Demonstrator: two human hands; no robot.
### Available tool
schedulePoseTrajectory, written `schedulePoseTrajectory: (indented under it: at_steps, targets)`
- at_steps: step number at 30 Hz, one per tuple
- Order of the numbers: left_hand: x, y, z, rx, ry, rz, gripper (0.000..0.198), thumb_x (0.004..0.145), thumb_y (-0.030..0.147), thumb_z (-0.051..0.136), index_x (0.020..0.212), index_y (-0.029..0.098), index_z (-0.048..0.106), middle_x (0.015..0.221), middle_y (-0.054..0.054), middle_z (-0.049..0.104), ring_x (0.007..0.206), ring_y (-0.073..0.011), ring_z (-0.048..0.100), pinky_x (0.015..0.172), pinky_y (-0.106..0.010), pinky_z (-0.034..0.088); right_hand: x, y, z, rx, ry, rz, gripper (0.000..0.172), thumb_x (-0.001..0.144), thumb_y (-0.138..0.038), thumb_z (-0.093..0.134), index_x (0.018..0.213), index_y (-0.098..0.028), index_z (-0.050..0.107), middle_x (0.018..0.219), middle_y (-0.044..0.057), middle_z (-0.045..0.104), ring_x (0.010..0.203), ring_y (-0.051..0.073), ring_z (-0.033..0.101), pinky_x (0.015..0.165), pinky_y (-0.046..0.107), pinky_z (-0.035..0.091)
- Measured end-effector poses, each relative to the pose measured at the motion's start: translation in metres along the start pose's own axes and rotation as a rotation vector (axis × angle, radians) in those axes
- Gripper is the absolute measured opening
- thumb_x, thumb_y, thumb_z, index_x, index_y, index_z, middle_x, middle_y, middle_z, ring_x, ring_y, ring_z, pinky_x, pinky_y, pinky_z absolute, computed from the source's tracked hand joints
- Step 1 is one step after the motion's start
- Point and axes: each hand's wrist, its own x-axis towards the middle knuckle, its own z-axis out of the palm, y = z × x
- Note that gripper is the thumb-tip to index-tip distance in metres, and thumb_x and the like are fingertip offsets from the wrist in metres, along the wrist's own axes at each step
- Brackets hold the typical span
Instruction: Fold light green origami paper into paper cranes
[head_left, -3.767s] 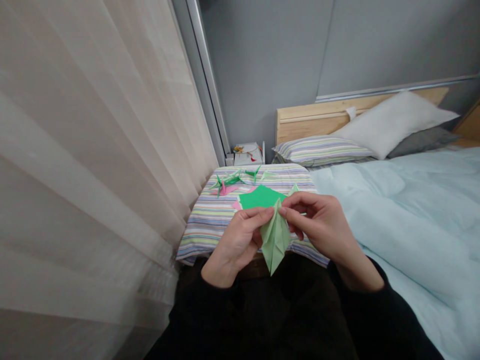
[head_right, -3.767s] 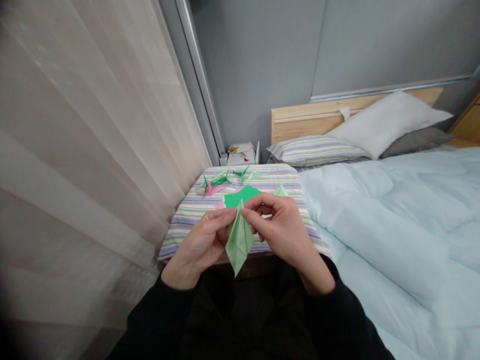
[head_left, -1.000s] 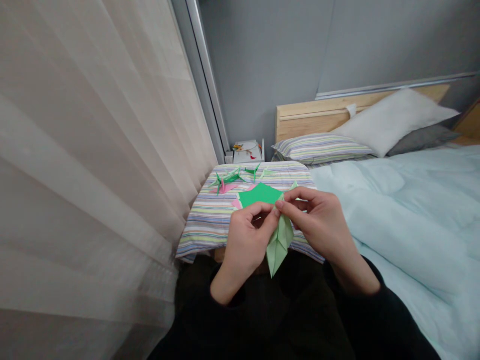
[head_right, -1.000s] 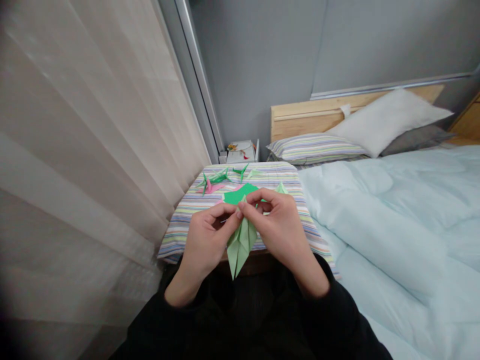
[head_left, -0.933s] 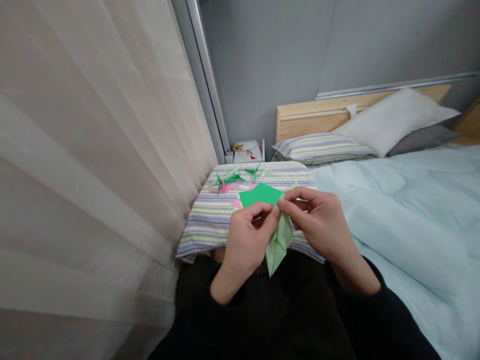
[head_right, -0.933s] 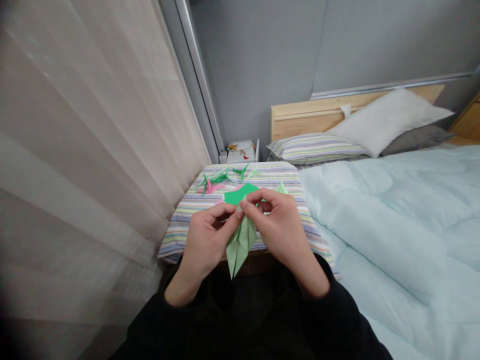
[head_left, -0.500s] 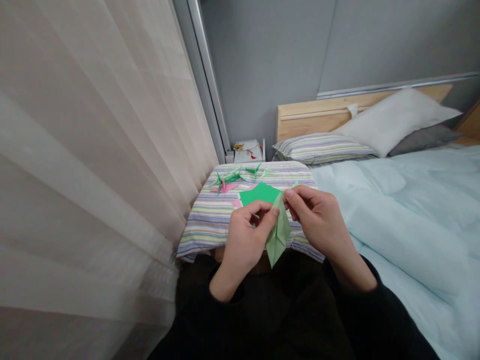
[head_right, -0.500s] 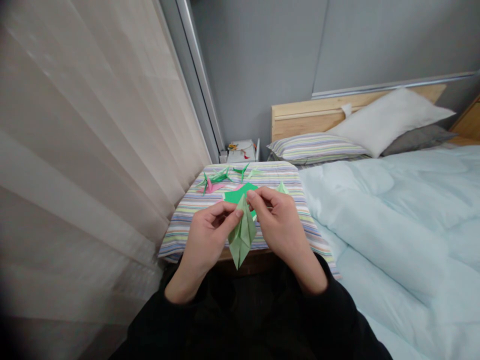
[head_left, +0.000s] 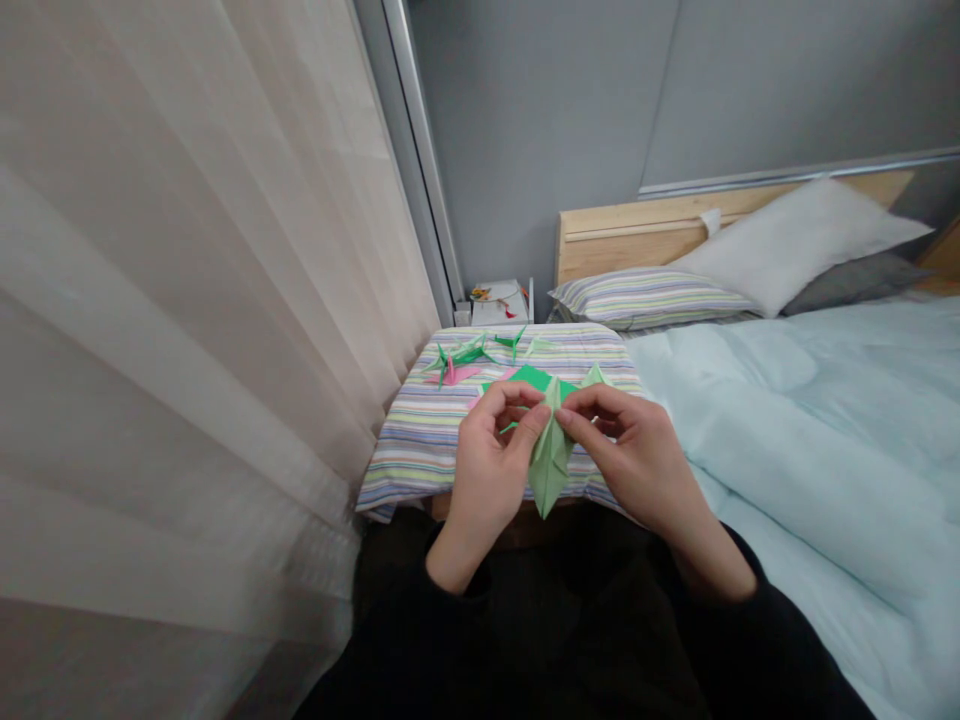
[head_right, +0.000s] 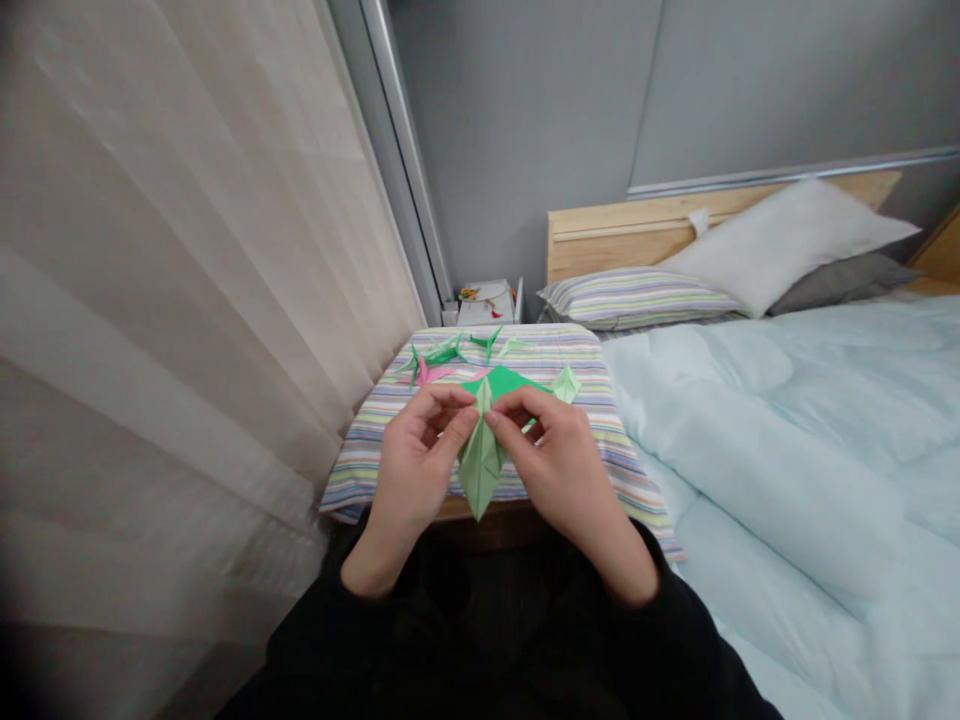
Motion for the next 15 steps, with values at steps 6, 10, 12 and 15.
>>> schedulePoseTrajectory:
  at_steps: [6, 10, 12, 15]
  targets:
    - [0.008, -0.004, -0.004, -0.089, -0.094, -0.076, 0.018, 0.083, 0.033, 0.077, 0.081, 0.016, 0.072, 0.077, -0.001, 0.069, 0.072, -0.0128, 0.061, 0.069, -0.024, 0.048, -0.001, 0.001, -0.003, 0.001, -0.091, -0.004, 0.014, 0.093, -0.028, 0.063, 0.085, -0.019, 0.070, 0.081, 0.002, 0.069, 0.072, 0.016, 0.061, 0.065, 0.028, 0.047]
    - [0.009, -0.007, -0.007, -0.119, -0.112, -0.137, 0.019, 0.078, 0.035, 0.082, 0.080, 0.017, 0.076, 0.076, -0.002, 0.071, 0.069, -0.0129, 0.061, 0.067, -0.025, 0.047, -0.001, 0.000, -0.005, 0.096, -0.052, 0.031, 0.014, 0.089, -0.030, 0.069, 0.081, -0.019, 0.071, 0.076, 0.001, 0.068, 0.069, 0.015, 0.060, 0.059, 0.027, 0.046]
    - [0.008, -0.004, -0.007, -0.138, -0.130, -0.179, 0.019, 0.076, 0.035, 0.084, 0.078, 0.017, 0.077, 0.073, -0.001, 0.071, 0.066, -0.0119, 0.059, 0.064, -0.024, 0.045, 0.001, -0.002, -0.007, 0.162, -0.030, 0.038, 0.012, 0.087, -0.030, 0.073, 0.082, -0.020, 0.071, 0.075, 0.001, 0.067, 0.067, 0.014, 0.059, 0.056, 0.026, 0.043]
    - [0.003, 0.006, -0.006, -0.192, -0.198, -0.270, 0.020, 0.074, 0.034, 0.086, 0.075, 0.016, 0.077, 0.066, 0.001, 0.067, 0.060, -0.0088, 0.053, 0.060, -0.022, 0.041, 0.004, -0.006, -0.012, 0.237, -0.045, 0.048, 0.005, 0.088, -0.025, 0.073, 0.085, -0.021, 0.072, 0.077, -0.001, 0.068, 0.065, 0.012, 0.056, 0.055, 0.024, 0.041]
